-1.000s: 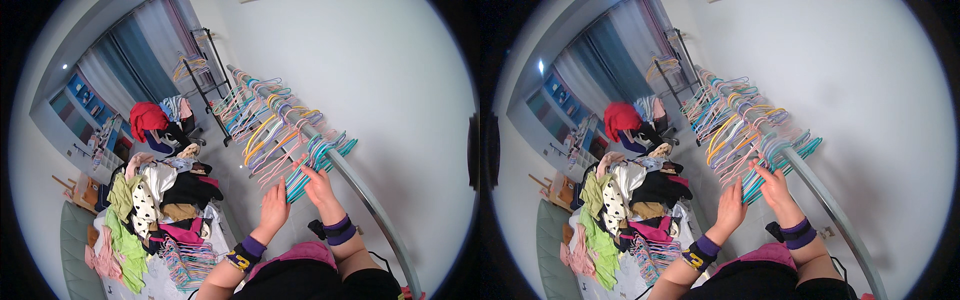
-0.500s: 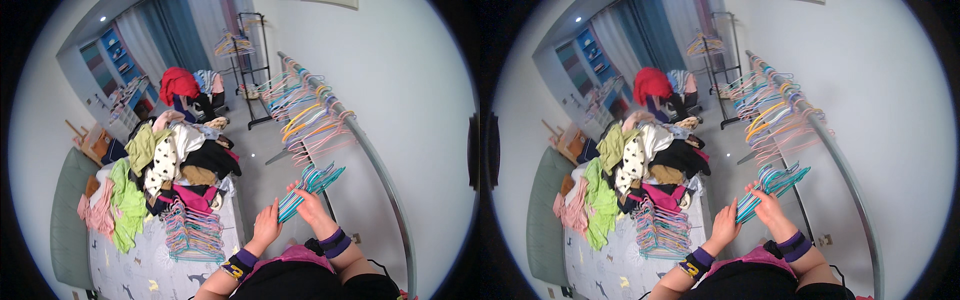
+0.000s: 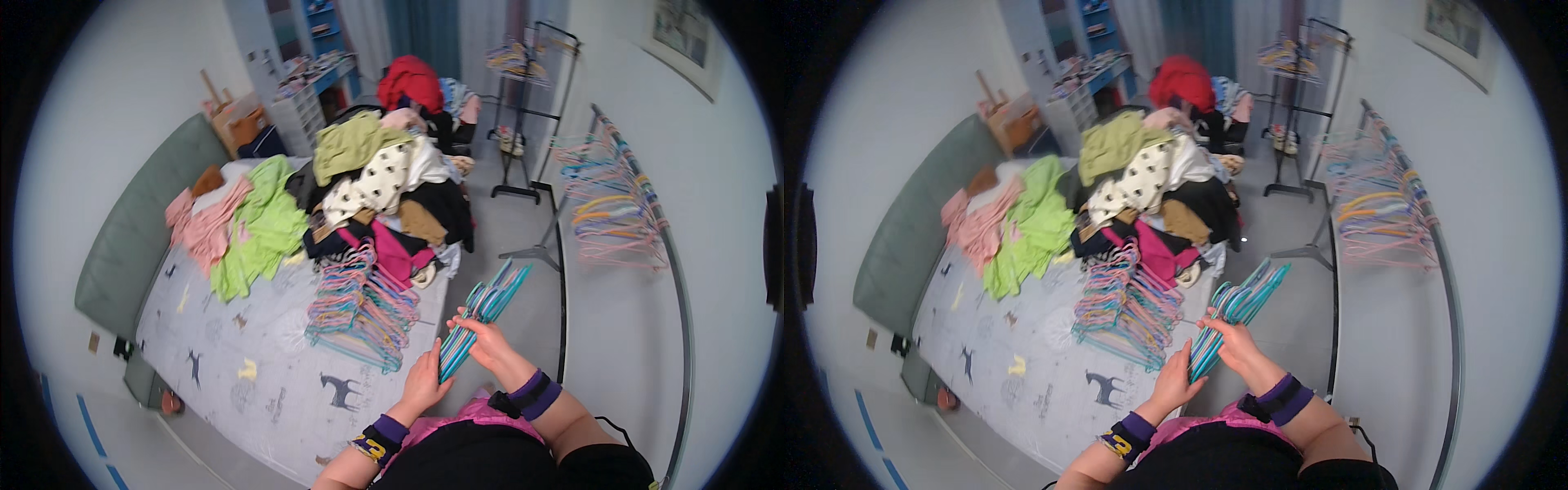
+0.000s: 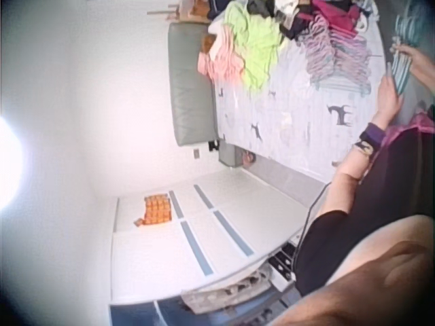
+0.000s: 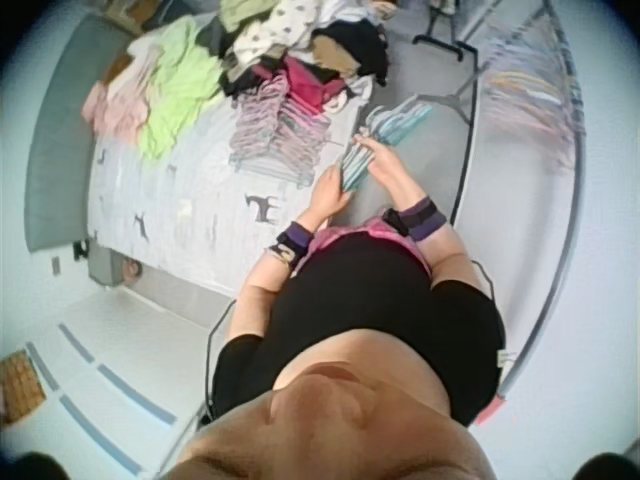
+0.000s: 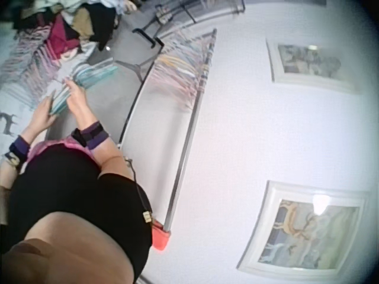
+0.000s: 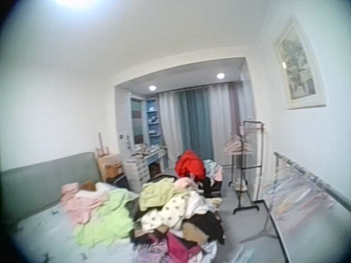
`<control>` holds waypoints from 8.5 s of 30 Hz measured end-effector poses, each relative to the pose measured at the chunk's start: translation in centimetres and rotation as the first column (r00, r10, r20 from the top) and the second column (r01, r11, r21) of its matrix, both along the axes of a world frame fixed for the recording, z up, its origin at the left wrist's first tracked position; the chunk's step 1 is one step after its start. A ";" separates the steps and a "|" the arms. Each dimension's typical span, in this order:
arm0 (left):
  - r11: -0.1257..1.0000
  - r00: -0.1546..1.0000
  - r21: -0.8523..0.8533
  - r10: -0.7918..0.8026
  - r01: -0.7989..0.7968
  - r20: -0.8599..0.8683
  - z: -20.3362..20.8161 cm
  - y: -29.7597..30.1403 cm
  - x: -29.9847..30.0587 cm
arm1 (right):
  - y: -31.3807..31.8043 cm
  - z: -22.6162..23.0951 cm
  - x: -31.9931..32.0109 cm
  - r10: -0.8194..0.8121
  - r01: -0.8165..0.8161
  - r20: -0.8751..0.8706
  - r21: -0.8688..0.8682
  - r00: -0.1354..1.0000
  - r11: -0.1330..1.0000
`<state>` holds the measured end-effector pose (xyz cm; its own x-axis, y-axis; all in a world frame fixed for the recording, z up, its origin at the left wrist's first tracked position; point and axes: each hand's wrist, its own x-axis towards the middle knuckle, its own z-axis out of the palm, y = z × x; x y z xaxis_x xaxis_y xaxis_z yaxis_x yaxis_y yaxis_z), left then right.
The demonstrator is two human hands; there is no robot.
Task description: The person organizes small items by placing them into a drawer organizer, then retrieves several clothes hangers from a rack and lays them in a row on the bed.
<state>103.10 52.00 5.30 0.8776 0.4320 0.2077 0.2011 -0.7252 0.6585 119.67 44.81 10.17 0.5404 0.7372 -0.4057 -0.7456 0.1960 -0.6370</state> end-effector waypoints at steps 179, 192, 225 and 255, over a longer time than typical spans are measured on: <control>0.671 0.664 0.253 -0.737 0.697 0.126 11.1 -7.1 61.2 | -16.1 7.7 47.5 -0.763 0.664 0.058 0.454 0.644 0.595; 0.748 0.720 0.345 -0.654 0.567 0.232 13.1 -6.7 56.7 | -15.0 10.4 43.8 -0.670 0.564 0.079 0.473 0.738 0.677; 0.966 0.991 -0.258 0.063 -0.032 0.114 2.7 1.8 17.2 | 1.9 -0.7 16.3 0.119 -0.118 0.000 0.076 0.993 0.990; -0.336 0.482 -0.935 0.804 -0.114 -0.347 -10.8 3.2 -23.4 | 14.2 -19.2 -23.9 1.000 -0.979 -0.018 -0.205 -0.001 -0.004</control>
<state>79.71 55.17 -5.51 0.1935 0.6628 -0.7234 -0.3925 0.7280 0.5621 95.80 58.98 -9.01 -0.6385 0.5298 -0.5582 -0.0605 -0.7576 -0.6499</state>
